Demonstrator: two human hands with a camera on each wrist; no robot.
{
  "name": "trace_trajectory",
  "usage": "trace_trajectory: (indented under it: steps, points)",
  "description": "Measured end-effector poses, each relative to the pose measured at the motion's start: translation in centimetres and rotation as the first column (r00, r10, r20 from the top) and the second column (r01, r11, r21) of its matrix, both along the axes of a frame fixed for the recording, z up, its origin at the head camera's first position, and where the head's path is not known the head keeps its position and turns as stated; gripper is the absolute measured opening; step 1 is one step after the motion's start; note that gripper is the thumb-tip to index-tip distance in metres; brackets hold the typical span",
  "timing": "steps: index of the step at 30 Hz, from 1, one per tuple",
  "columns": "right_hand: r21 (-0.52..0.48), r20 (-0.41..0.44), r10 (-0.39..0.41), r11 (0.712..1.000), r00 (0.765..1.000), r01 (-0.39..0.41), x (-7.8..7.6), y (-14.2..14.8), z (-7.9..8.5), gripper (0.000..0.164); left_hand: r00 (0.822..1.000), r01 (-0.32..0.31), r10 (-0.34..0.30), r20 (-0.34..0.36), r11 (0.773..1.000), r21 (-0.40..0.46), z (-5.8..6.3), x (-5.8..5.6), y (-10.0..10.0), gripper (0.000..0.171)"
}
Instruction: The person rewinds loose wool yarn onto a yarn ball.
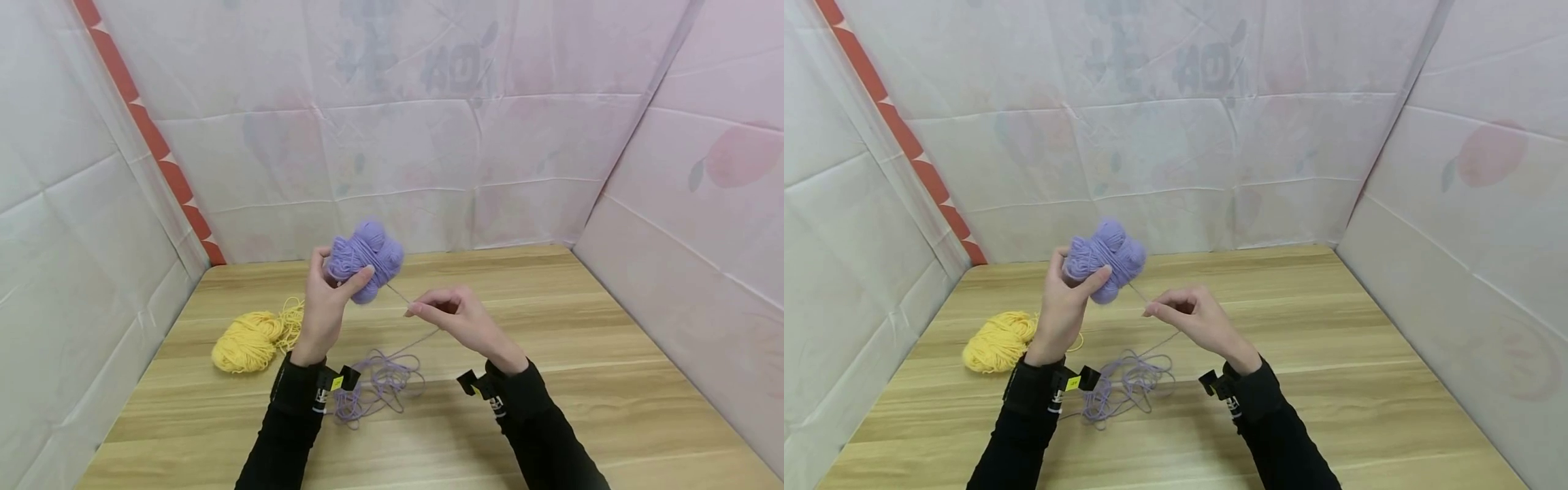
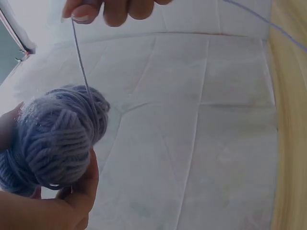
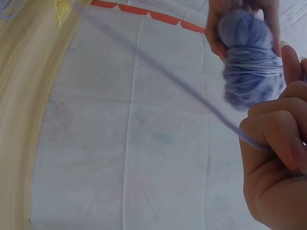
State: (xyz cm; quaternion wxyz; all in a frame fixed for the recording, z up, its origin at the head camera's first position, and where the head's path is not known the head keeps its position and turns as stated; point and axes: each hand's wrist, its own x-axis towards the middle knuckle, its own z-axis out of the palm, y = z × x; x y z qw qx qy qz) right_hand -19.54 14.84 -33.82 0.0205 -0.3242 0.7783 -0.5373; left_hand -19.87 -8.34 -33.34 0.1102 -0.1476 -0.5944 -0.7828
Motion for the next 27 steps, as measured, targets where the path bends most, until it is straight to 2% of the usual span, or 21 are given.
trace_trajectory:
  steps: [4,6,8,11,14,18,23,27]
  points:
    - [-0.019,-0.026,0.01,1.0,1.0,-0.01,0.3,0.3,0.2,0.015,0.999,-0.053,0.053,-0.002,0.989,-0.139,-0.1,0.0,0.4,0.05]
    - [-0.029,-0.041,0.009,1.0,0.999,-0.011,0.5,0.3,0.3,0.014,0.998,-0.059,0.056,-0.019,0.97,-0.238,-0.2,-0.1,0.5,0.053]
    - [-0.037,-0.051,-0.001,0.999,0.999,-0.001,0.6,0.4,0.5,0.013,0.998,-0.062,0.049,-0.047,0.938,-0.341,-0.3,-0.1,0.6,0.055]
    - [-0.053,-0.056,-0.025,0.998,0.998,0.022,0.7,0.4,0.7,0.011,0.995,-0.055,0.007,-0.104,0.879,-0.473,-0.5,-0.2,0.8,0.056]
    - [-0.082,-0.057,-0.045,0.996,0.997,0.041,0.7,0.5,0.8,0.011,0.987,-0.036,-0.056,-0.147,0.828,-0.56,-0.7,-0.2,0.9,0.056]
    - [-0.119,-0.054,-0.071,0.991,0.996,0.064,0.6,0.8,0.9,0.01,0.976,0.021,-0.151,-0.156,0.781,-0.624,-1.0,-0.2,1.1,0.055]
    - [-0.129,-0.059,-0.117,0.986,0.991,0.109,0.4,1.1,0.9,0.008,0.957,0.131,-0.266,-0.113,0.749,-0.65,-1.1,-0.2,1.1,0.056]
    - [-0.138,-0.057,-0.131,0.983,0.99,0.122,0.3,1.2,0.8,0.006,0.931,0.212,-0.352,-0.096,0.736,-0.643,-1.0,-0.2,1.0,0.055]
